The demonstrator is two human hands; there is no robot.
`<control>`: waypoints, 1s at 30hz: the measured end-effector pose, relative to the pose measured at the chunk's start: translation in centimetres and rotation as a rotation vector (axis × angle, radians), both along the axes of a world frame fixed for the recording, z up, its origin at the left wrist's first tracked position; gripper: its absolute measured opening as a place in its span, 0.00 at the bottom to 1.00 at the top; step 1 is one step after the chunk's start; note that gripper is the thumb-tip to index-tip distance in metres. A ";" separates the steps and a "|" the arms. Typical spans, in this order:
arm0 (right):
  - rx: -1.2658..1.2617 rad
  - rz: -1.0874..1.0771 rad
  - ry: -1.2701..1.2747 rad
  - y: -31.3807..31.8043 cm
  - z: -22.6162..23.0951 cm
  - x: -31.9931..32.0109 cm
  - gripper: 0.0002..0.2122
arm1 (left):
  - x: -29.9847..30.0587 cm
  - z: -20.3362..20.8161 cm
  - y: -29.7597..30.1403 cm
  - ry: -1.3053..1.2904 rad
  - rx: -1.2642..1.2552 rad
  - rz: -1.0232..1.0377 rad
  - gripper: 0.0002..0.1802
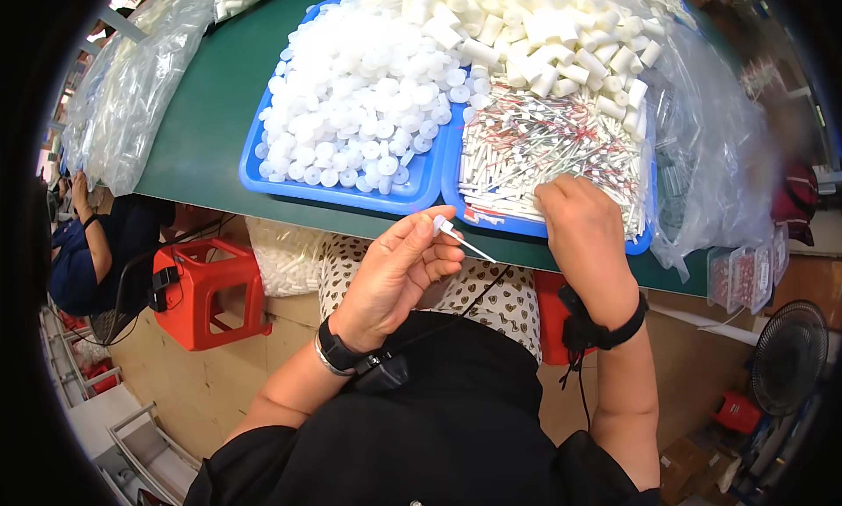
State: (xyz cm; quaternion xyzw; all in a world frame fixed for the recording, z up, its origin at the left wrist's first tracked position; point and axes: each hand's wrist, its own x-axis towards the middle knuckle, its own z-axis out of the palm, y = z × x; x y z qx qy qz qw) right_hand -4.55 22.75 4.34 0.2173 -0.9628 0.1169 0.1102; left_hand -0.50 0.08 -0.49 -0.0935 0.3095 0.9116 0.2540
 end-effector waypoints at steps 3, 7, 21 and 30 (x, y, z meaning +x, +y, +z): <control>0.145 0.056 -0.015 0.0 -0.2 -0.8 0.02 | 0.0 0.0 0.3 0.007 -0.001 0.001 0.23; 0.158 0.111 -0.049 0.4 -0.5 -1.6 0.02 | 0.2 0.1 0.3 -0.003 -0.020 0.025 0.23; -0.523 0.111 -0.148 -1.1 0.3 1.1 0.05 | -1.3 1.7 0.0 0.040 -0.013 0.141 0.23; -0.535 0.078 -0.160 -2.2 0.7 2.1 0.05 | -1.4 1.6 0.9 0.039 -0.023 0.135 0.23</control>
